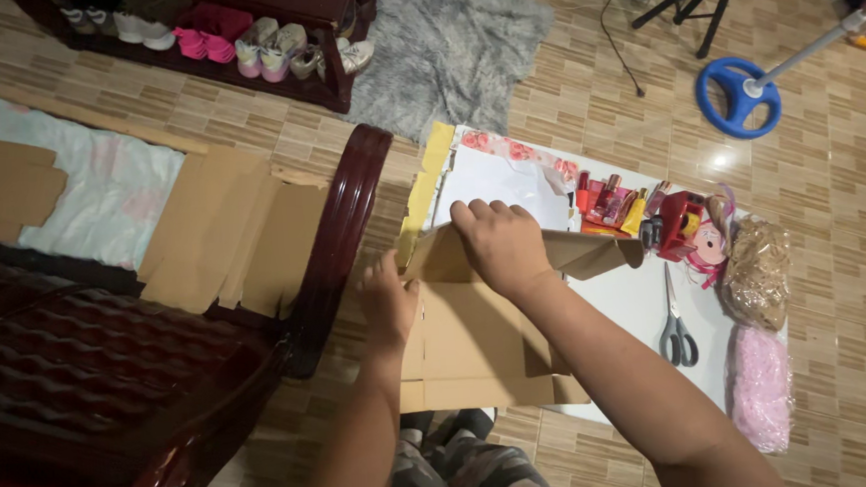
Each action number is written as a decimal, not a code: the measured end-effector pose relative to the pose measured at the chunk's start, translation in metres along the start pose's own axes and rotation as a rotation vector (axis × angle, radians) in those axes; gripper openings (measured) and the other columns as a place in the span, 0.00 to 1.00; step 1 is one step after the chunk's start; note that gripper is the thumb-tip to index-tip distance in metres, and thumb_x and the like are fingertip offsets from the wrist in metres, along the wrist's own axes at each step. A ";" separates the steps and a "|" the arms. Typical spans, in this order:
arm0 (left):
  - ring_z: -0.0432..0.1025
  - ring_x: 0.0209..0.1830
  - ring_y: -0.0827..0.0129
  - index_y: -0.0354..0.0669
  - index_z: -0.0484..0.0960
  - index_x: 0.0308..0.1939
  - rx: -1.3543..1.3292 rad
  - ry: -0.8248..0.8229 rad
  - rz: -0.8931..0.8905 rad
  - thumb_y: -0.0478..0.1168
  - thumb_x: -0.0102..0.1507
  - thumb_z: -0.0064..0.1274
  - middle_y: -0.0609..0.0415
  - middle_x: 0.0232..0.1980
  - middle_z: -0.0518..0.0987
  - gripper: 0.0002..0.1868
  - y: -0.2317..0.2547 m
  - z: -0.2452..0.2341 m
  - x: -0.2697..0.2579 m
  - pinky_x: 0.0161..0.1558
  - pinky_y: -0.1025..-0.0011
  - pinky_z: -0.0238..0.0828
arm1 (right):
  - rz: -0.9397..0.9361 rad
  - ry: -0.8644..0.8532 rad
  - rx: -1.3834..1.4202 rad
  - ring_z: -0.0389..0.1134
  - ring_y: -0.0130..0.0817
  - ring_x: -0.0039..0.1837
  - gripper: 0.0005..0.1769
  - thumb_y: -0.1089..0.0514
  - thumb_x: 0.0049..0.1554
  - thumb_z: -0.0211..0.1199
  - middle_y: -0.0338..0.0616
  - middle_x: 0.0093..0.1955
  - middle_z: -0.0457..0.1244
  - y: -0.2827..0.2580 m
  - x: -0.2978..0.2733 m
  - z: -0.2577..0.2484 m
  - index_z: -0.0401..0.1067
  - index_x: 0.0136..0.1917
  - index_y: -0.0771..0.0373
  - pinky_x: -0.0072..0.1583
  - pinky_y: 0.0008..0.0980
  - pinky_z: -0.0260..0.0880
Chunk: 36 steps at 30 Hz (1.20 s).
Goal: The person assembles a small cardboard box by folding and taping its flaps on a white table. They then pick up a pink bubble-wrapped item and begin to unwrap it.
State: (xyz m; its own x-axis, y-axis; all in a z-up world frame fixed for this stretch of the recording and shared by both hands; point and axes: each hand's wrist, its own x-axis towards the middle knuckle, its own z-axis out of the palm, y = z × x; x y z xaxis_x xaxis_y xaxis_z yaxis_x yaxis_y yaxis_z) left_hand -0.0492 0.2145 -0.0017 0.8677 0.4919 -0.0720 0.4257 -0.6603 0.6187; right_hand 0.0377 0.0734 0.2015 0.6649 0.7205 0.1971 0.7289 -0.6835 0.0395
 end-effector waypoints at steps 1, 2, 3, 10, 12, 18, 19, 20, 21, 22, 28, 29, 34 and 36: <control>0.73 0.56 0.56 0.46 0.74 0.63 -0.009 0.008 0.011 0.40 0.54 0.67 0.54 0.48 0.82 0.34 -0.002 0.001 -0.002 0.60 0.52 0.62 | -0.014 0.039 0.005 0.69 0.41 0.43 0.07 0.59 0.54 0.61 0.40 0.39 0.63 0.001 0.002 0.003 0.67 0.47 0.56 0.44 0.41 0.68; 0.73 0.55 0.56 0.45 0.74 0.63 -0.031 0.038 0.013 0.40 0.54 0.68 0.53 0.48 0.82 0.34 -0.004 0.003 -0.002 0.59 0.53 0.63 | -0.028 0.080 0.011 0.69 0.41 0.41 0.06 0.60 0.54 0.61 0.40 0.38 0.63 0.003 0.004 0.007 0.66 0.45 0.56 0.42 0.41 0.68; 0.74 0.53 0.56 0.45 0.74 0.63 -0.052 0.068 0.015 0.39 0.54 0.68 0.53 0.48 0.82 0.34 -0.006 0.006 -0.002 0.59 0.54 0.64 | -0.029 0.079 0.016 0.69 0.41 0.42 0.06 0.60 0.54 0.61 0.40 0.38 0.63 0.005 0.006 0.010 0.66 0.45 0.56 0.42 0.41 0.68; 0.78 0.47 0.57 0.44 0.75 0.62 -0.263 0.124 0.041 0.35 0.55 0.65 0.53 0.45 0.84 0.30 -0.033 0.027 0.004 0.53 0.59 0.72 | 0.001 0.064 0.002 0.70 0.42 0.44 0.08 0.61 0.51 0.61 0.41 0.40 0.65 0.029 0.015 0.029 0.66 0.45 0.56 0.44 0.42 0.69; 0.79 0.45 0.57 0.43 0.76 0.60 -0.368 0.084 0.028 0.35 0.55 0.64 0.51 0.45 0.84 0.29 -0.037 0.028 0.004 0.49 0.60 0.75 | 0.010 0.063 -0.007 0.70 0.42 0.45 0.08 0.60 0.51 0.62 0.40 0.40 0.65 0.031 0.016 0.033 0.66 0.45 0.56 0.44 0.41 0.69; 0.79 0.42 0.52 0.41 0.83 0.46 -0.231 0.038 0.109 0.38 0.52 0.70 0.47 0.39 0.84 0.19 -0.028 0.006 0.000 0.44 0.56 0.75 | 0.018 0.077 -0.020 0.70 0.41 0.45 0.09 0.61 0.50 0.61 0.40 0.40 0.65 0.030 0.014 0.040 0.66 0.45 0.56 0.45 0.40 0.69; 0.78 0.41 0.50 0.42 0.84 0.44 -0.164 0.082 0.152 0.38 0.51 0.70 0.46 0.38 0.83 0.18 -0.024 0.001 -0.002 0.44 0.55 0.74 | 0.022 0.090 -0.016 0.70 0.41 0.45 0.09 0.61 0.49 0.61 0.40 0.40 0.65 0.031 0.013 0.040 0.66 0.45 0.56 0.45 0.40 0.69; 0.77 0.40 0.50 0.42 0.84 0.42 -0.109 0.097 0.145 0.38 0.50 0.70 0.46 0.36 0.82 0.17 -0.019 -0.003 -0.004 0.44 0.55 0.73 | 0.027 0.102 -0.011 0.70 0.41 0.45 0.10 0.61 0.48 0.61 0.40 0.40 0.65 0.032 0.012 0.040 0.66 0.45 0.56 0.45 0.40 0.70; 0.76 0.39 0.50 0.43 0.84 0.40 -0.053 0.111 0.138 0.39 0.50 0.70 0.46 0.35 0.81 0.16 -0.014 -0.007 -0.004 0.44 0.55 0.72 | 0.027 0.094 -0.030 0.70 0.41 0.45 0.10 0.61 0.49 0.61 0.40 0.41 0.65 0.034 0.012 0.040 0.66 0.45 0.56 0.45 0.40 0.70; 0.76 0.39 0.50 0.43 0.84 0.38 0.003 0.125 0.131 0.39 0.49 0.71 0.46 0.34 0.80 0.15 -0.010 -0.010 -0.005 0.44 0.54 0.71 | 0.028 0.086 -0.048 0.70 0.41 0.46 0.10 0.61 0.49 0.61 0.40 0.41 0.65 0.037 0.012 0.040 0.66 0.46 0.56 0.45 0.40 0.70; 0.70 0.45 0.54 0.42 0.83 0.35 -0.081 0.104 0.390 0.39 0.51 0.68 0.49 0.35 0.80 0.12 0.000 -0.022 -0.011 0.51 0.55 0.64 | 0.028 0.085 -0.041 0.70 0.40 0.46 0.09 0.60 0.50 0.61 0.39 0.41 0.65 0.035 0.007 0.040 0.66 0.46 0.55 0.45 0.40 0.69; 0.70 0.46 0.55 0.42 0.83 0.34 -0.073 0.103 0.422 0.39 0.52 0.67 0.50 0.35 0.81 0.11 0.002 -0.023 -0.012 0.52 0.54 0.63 | 0.019 0.090 -0.033 0.70 0.40 0.46 0.10 0.60 0.49 0.61 0.39 0.41 0.65 0.033 0.006 0.040 0.66 0.46 0.55 0.45 0.39 0.69; 0.70 0.48 0.55 0.43 0.83 0.33 0.004 0.052 0.479 0.42 0.57 0.63 0.51 0.36 0.83 0.08 0.020 -0.023 -0.019 0.58 0.55 0.62 | 0.038 0.115 -0.018 0.69 0.40 0.45 0.09 0.59 0.51 0.61 0.38 0.41 0.65 0.026 0.003 0.034 0.67 0.46 0.55 0.45 0.40 0.68; 0.71 0.49 0.55 0.42 0.83 0.30 -0.037 -0.084 0.422 0.44 0.54 0.63 0.51 0.33 0.82 0.10 0.022 -0.022 -0.024 0.59 0.54 0.60 | 0.035 0.120 -0.020 0.69 0.40 0.45 0.09 0.59 0.50 0.61 0.38 0.40 0.64 0.023 0.001 0.030 0.67 0.46 0.55 0.44 0.41 0.68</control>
State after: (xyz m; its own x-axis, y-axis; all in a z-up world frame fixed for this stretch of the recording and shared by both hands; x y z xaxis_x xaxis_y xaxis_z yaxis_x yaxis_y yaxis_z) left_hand -0.0666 0.2006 0.0305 0.9822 0.1345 0.1310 0.0211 -0.7724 0.6347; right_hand 0.0598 0.0617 0.1727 0.6648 0.6777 0.3143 0.7014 -0.7110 0.0496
